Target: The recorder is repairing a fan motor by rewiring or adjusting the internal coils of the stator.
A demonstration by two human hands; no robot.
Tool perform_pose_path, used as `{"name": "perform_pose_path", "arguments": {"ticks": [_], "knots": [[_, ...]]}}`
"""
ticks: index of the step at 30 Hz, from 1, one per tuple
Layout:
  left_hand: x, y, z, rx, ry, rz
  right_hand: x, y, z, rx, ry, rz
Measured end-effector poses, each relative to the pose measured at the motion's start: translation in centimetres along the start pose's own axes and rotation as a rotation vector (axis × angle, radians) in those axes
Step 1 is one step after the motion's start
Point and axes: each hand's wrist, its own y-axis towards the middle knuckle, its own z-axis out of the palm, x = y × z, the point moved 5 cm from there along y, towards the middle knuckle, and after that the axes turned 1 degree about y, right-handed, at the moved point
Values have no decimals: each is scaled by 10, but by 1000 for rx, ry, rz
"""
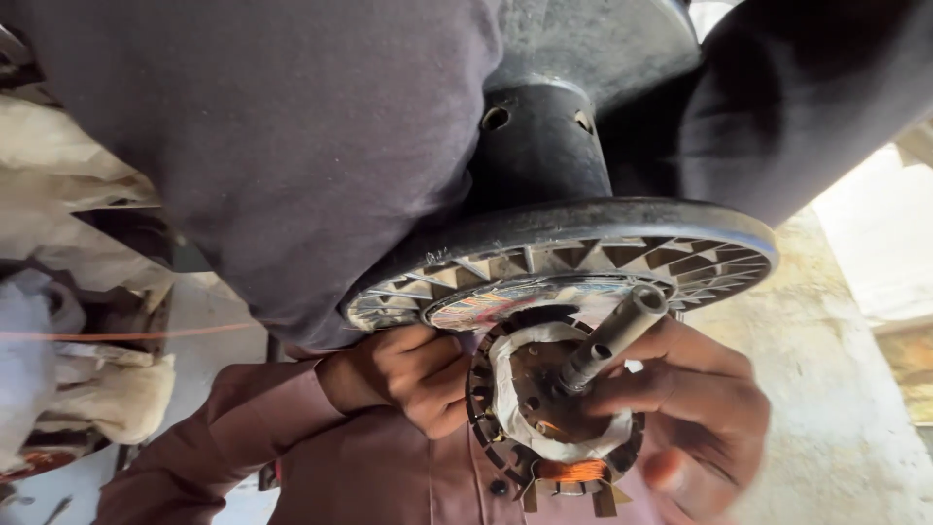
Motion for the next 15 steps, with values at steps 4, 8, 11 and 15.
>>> {"name": "perform_pose_path", "arguments": {"ticks": [4, 8, 11, 15], "knots": [[-3, 1, -3, -8, -28, 24, 3, 1, -9, 169, -52, 69], [-1, 1, -5, -28, 20, 19, -2, -34, -13, -26, -151, -52], [-5, -4, -5, -20, 9, 54, -16, -91, -9, -88, -272, -323], [-9, -5, -7, 27, -62, 51, -2, -112, 23, 146, -968, -615]]}}
